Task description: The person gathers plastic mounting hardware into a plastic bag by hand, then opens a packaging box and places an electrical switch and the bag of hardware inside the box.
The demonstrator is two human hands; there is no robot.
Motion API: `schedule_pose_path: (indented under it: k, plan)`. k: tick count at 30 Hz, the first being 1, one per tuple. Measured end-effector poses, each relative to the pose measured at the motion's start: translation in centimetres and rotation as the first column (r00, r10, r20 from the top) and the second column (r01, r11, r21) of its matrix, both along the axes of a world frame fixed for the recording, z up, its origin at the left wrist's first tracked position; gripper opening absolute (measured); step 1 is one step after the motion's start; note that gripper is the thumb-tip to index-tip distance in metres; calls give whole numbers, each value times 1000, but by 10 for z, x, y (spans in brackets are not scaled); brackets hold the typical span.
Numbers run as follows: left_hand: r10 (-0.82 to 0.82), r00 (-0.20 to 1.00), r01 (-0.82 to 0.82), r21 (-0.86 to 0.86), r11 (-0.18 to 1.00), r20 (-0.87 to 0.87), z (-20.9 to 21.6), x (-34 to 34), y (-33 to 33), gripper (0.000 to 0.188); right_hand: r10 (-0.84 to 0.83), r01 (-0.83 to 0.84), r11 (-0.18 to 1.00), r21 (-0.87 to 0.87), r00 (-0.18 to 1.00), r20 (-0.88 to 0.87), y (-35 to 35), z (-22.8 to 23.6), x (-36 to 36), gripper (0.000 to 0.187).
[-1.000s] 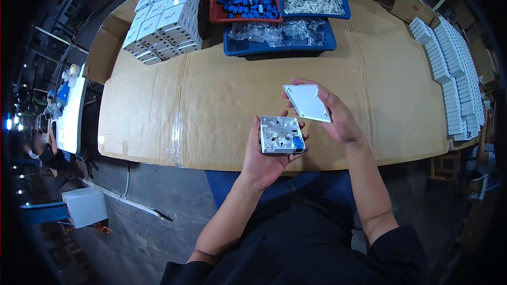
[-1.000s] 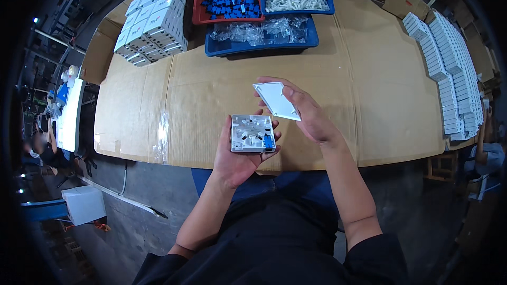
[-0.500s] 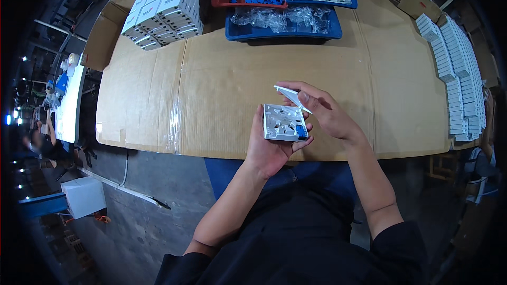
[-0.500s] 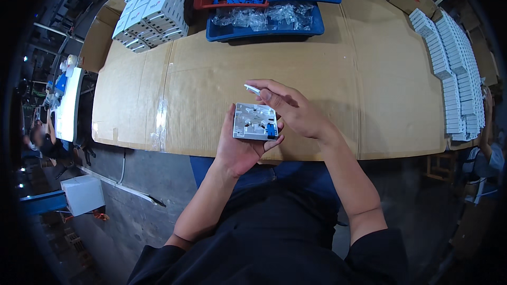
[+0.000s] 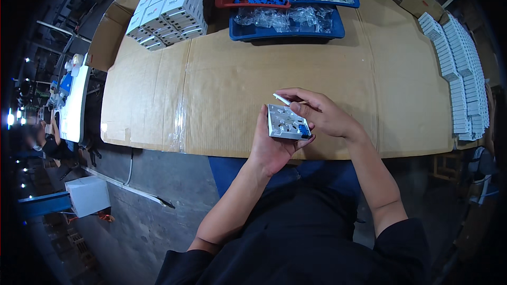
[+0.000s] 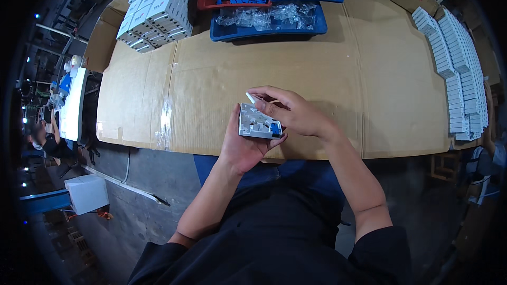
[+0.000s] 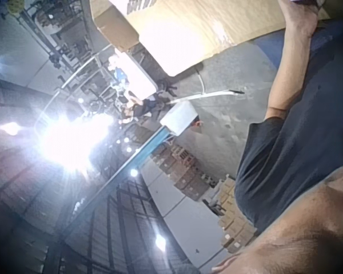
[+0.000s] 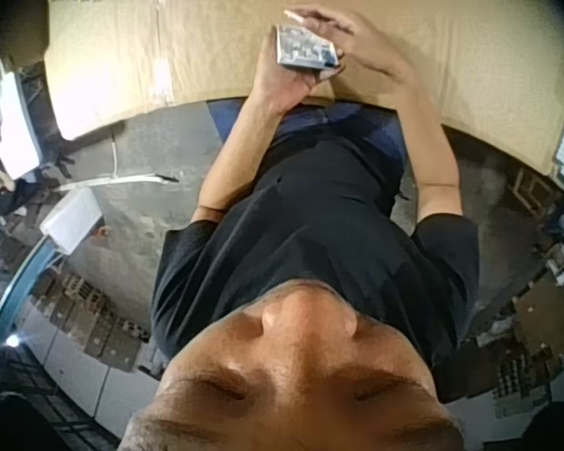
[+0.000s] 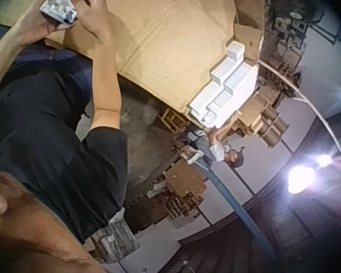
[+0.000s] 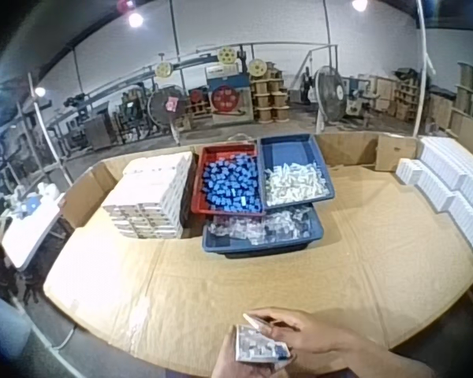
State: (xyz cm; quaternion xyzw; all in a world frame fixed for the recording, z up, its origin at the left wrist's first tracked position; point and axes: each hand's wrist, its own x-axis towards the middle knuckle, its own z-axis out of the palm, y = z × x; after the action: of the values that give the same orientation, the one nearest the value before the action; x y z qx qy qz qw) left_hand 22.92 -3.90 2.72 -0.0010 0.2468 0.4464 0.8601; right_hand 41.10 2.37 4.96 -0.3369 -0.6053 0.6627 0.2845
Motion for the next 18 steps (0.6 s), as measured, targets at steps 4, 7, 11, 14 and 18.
schedule_pose_path:
  k: [4, 7, 11, 14, 18]
  plan:
    - [-16, 1000, 16, 11, 1000, -13, -2, -2, 0, 67, 35, -31, 998, -59, 998, 55, 1, 4, -3, 55]
    - [-3, 999, 3, -12, 1000, -49, 1, -1, 1, 65, 21, -20, 999, -25, 999, 27, 0, -5, -8, 55]
    - [23, 998, -25, -32, 999, -61, 2, -3, 1, 63, 13, -10, 999, -33, 997, 76, -3, -3, -11, 54]
    - [29, 999, -31, -84, 996, -30, -1, -5, 0, 63, 31, -28, 999, -35, 996, 83, -1, -7, -12, 54]
    - [26, 999, -30, -132, 991, -35, -4, -7, -2, 64, 66, -60, 997, -53, 989, 129, 0, -18, -15, 53]
